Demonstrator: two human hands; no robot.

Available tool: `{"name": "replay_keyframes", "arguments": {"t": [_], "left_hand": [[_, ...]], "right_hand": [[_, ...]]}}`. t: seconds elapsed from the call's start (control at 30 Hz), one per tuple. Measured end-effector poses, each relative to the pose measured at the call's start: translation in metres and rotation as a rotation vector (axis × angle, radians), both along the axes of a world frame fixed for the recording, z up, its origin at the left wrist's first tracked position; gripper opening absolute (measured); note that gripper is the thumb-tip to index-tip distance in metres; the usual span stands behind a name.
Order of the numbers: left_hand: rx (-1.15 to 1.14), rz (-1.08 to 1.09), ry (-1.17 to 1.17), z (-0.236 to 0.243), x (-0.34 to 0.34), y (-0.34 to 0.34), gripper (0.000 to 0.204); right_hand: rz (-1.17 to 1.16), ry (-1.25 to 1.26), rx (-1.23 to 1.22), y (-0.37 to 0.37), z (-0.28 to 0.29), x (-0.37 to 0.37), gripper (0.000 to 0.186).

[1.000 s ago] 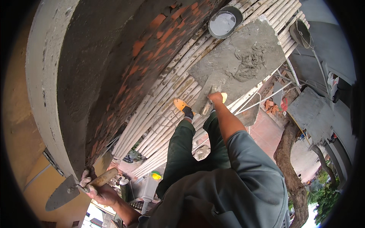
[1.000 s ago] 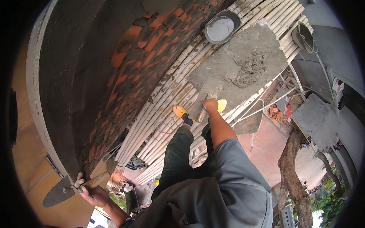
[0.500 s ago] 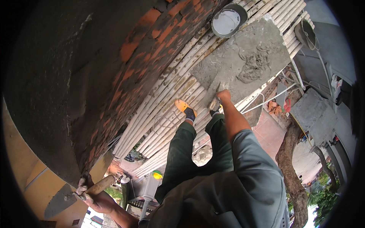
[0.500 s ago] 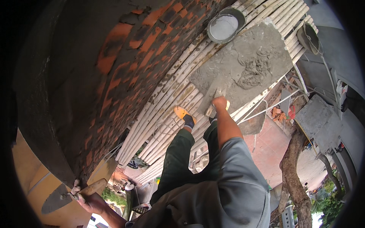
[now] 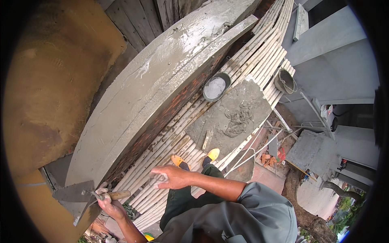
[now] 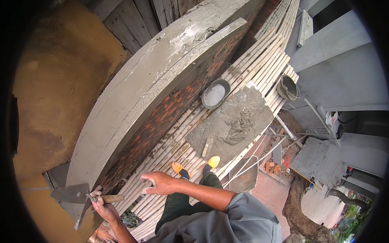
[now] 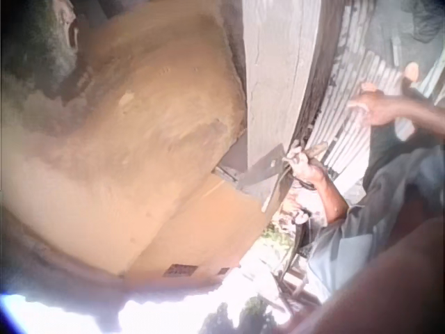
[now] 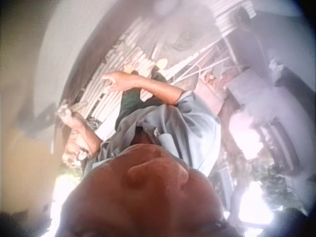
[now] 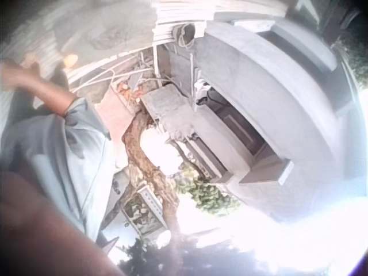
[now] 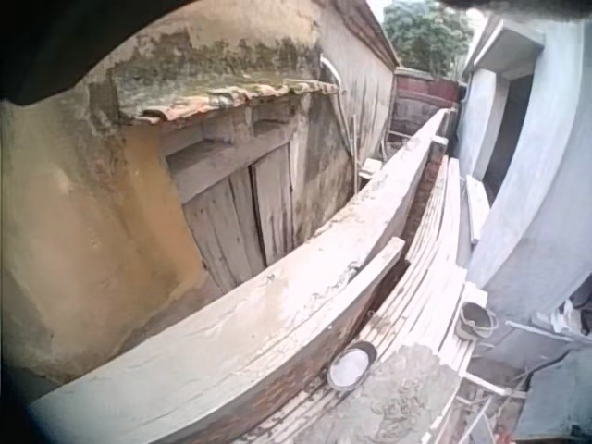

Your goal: The person applies wet cement to a curved wall section using a trowel and a straightedge. They repeatedly scoop cement from a nearby pile, spread it along the wall, and smooth the surface with the straightedge to create an even finish.

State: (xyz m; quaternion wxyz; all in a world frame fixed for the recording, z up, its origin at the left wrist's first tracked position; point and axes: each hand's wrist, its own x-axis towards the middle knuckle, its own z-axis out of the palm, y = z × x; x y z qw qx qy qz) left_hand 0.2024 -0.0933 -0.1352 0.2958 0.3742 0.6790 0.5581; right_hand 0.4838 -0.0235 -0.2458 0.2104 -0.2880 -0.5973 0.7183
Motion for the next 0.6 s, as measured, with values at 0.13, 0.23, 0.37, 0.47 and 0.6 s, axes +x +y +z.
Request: {"name": "replay_keyframes", "arguments": {"t": [0.13,0.23,0.37,0.47,0.6], "left_hand": [[0.004,-0.024,-0.129,0.009,-0.004,-0.001,0.036],[0.035,-0.066,-0.139,0.013,-0.007,0.000,0.035],[0.040,-0.031,-0.228,0.019,-0.007,-0.001,0.034],[0.045,-0.042,-0.177,0.021,-0.008,0.000,0.032],[0.037,-0.046,-0.203,0.019,-0.010,-0.001,0.032]], "right_hand": [[-0.039,-0.019,0.238,-0.005,0.076,-0.056,0.066],[0.032,-0.074,0.225,-0.006,0.097,-0.082,0.069],[0.058,-0.039,0.280,-0.005,0.109,-0.112,0.069],[0.081,-0.036,0.305,-0.008,0.110,-0.130,0.068],[0.042,-0.081,0.326,-0.013,0.101,-0.150,0.066]]}}
